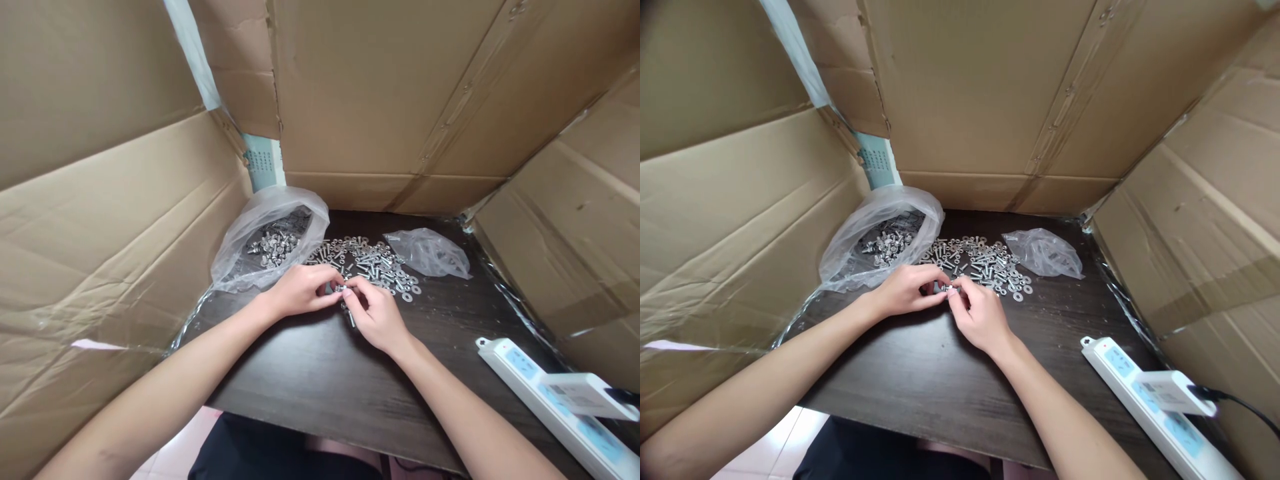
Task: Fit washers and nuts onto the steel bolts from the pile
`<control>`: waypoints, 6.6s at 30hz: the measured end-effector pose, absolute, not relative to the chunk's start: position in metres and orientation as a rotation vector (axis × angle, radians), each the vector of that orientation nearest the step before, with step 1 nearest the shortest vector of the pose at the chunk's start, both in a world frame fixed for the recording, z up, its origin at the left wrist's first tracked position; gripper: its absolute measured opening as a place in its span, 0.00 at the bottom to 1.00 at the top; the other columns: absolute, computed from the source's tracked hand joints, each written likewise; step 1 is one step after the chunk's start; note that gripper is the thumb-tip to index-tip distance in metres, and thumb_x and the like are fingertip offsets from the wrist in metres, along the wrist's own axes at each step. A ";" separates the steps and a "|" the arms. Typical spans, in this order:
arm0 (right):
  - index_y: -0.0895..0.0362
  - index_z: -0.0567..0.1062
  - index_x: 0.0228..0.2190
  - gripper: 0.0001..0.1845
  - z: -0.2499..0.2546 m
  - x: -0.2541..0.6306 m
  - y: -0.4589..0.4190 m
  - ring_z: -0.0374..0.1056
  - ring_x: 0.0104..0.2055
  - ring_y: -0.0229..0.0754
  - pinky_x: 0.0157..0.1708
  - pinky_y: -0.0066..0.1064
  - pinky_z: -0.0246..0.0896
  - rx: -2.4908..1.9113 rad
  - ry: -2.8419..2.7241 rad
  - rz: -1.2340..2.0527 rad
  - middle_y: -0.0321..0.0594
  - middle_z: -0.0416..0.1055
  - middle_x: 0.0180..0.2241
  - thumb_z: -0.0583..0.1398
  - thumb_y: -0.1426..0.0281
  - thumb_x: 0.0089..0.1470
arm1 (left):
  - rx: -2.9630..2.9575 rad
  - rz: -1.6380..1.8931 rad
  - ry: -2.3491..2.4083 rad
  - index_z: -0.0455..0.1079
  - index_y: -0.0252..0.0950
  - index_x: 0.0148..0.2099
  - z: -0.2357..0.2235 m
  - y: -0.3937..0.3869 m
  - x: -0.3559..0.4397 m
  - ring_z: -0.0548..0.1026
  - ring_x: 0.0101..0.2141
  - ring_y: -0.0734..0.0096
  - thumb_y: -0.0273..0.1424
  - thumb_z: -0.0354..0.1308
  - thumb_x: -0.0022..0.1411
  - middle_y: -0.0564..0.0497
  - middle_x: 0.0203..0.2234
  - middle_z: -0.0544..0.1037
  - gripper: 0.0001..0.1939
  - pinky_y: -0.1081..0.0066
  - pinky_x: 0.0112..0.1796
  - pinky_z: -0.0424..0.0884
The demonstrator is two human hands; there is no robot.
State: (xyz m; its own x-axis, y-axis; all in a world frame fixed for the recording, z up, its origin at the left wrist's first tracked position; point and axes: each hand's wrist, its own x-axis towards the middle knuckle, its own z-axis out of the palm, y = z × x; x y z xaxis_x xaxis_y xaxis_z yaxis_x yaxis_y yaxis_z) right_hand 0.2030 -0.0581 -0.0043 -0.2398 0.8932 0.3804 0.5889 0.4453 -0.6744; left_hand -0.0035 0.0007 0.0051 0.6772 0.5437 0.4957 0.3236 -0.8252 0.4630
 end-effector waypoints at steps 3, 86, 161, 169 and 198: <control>0.55 0.73 0.35 0.11 -0.004 0.203 -0.058 0.65 0.24 0.39 0.27 0.30 0.54 -1.226 -1.943 0.533 0.33 0.69 0.23 0.54 0.64 0.68 | 2.543 0.898 0.680 0.75 0.36 0.45 0.005 0.001 -0.003 0.76 0.27 0.76 0.36 0.60 0.70 0.52 0.33 0.81 0.09 0.75 0.31 0.68; 0.54 0.72 0.39 0.11 -0.003 0.202 -0.058 0.69 0.26 0.42 0.29 0.31 0.58 -1.271 -1.923 0.544 0.36 0.74 0.27 0.53 0.63 0.69 | 2.556 0.911 0.682 0.75 0.36 0.48 0.005 0.001 -0.004 0.77 0.28 0.74 0.38 0.58 0.72 0.50 0.35 0.81 0.11 0.74 0.32 0.70; 0.53 0.71 0.40 0.13 -0.004 0.202 -0.058 0.74 0.33 0.46 0.35 0.33 0.62 -1.299 -1.947 0.570 0.41 0.78 0.33 0.50 0.63 0.70 | 2.533 0.910 0.685 0.75 0.36 0.48 0.004 0.000 -0.002 0.78 0.29 0.74 0.38 0.60 0.71 0.51 0.35 0.82 0.11 0.75 0.32 0.71; 0.54 0.72 0.37 0.16 -0.005 0.203 -0.058 0.72 0.30 0.44 0.33 0.32 0.60 -1.300 -1.961 0.563 0.38 0.75 0.29 0.49 0.62 0.72 | 2.536 0.926 0.664 0.75 0.35 0.47 0.005 0.000 -0.002 0.78 0.29 0.74 0.37 0.60 0.71 0.51 0.34 0.82 0.10 0.75 0.32 0.71; 0.54 0.73 0.37 0.13 -0.002 0.203 -0.058 0.72 0.31 0.45 0.34 0.32 0.60 -1.276 -1.945 0.516 0.39 0.76 0.30 0.51 0.63 0.70 | 2.549 0.925 0.662 0.75 0.36 0.48 0.005 0.000 -0.003 0.78 0.29 0.73 0.38 0.58 0.72 0.50 0.34 0.82 0.12 0.74 0.33 0.71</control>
State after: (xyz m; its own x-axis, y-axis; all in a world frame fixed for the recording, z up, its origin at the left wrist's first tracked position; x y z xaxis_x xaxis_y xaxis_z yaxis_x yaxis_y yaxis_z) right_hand 0.2027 -0.0576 -0.0024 -0.2305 0.9035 0.3613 0.6053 0.4239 -0.6738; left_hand -0.0028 -0.0001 0.0050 0.6781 0.5333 0.5057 0.3061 -0.8305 0.4654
